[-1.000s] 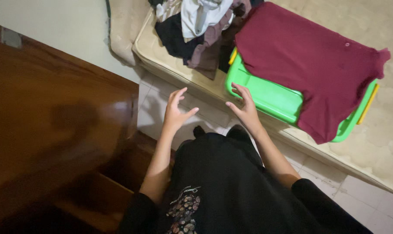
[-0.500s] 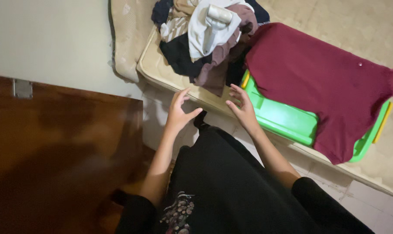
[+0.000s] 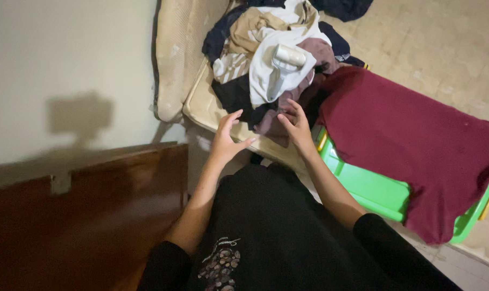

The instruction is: The person lays a maroon shirt on a green plastic lid and uses a lint roller to remove lint from the fabric. They roll the tool across the shirt's surface, then fold the shirt and continue rolling the lint roller over the folded garment.

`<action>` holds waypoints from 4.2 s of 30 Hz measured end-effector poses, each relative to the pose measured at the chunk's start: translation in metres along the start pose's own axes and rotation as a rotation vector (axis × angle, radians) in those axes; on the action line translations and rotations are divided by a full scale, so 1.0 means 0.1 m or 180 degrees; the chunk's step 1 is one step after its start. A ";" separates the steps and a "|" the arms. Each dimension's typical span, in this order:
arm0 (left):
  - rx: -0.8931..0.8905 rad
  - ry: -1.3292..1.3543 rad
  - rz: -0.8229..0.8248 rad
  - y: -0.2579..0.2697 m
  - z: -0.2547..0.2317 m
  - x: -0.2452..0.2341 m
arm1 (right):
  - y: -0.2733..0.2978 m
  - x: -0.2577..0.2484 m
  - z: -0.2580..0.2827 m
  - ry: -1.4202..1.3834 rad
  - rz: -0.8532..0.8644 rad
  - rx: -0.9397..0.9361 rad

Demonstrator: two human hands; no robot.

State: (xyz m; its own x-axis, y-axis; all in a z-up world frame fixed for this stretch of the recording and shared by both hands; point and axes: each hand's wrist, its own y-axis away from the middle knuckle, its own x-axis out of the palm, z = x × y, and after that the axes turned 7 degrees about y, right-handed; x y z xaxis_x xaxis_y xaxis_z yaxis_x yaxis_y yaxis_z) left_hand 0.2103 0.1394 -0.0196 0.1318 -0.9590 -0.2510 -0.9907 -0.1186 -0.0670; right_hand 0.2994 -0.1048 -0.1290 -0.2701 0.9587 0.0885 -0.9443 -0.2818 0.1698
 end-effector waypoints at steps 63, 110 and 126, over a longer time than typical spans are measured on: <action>0.0588 0.0503 0.2301 -0.55 -0.14 0.36 | 2.13 0.46 0.74 -0.1371 -0.2596 0.0466; 0.1288 -0.1942 0.2012 1.10 -0.52 4.68 | 3.82 -3.21 0.48 -0.0762 -0.2408 0.0364; 0.0952 -0.2188 0.2171 1.09 -0.62 4.65 | 4.03 -3.27 0.36 -0.0754 -0.2099 0.1515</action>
State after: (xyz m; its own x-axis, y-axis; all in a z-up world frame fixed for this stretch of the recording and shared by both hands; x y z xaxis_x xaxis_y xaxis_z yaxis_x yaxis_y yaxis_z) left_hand 0.1616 -0.3354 -0.0837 -0.3742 -0.4308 -0.8212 -0.8251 0.5589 0.0829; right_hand 0.0138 -0.5333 -0.0542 0.4050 0.9141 0.0206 -0.7007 0.2958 0.6492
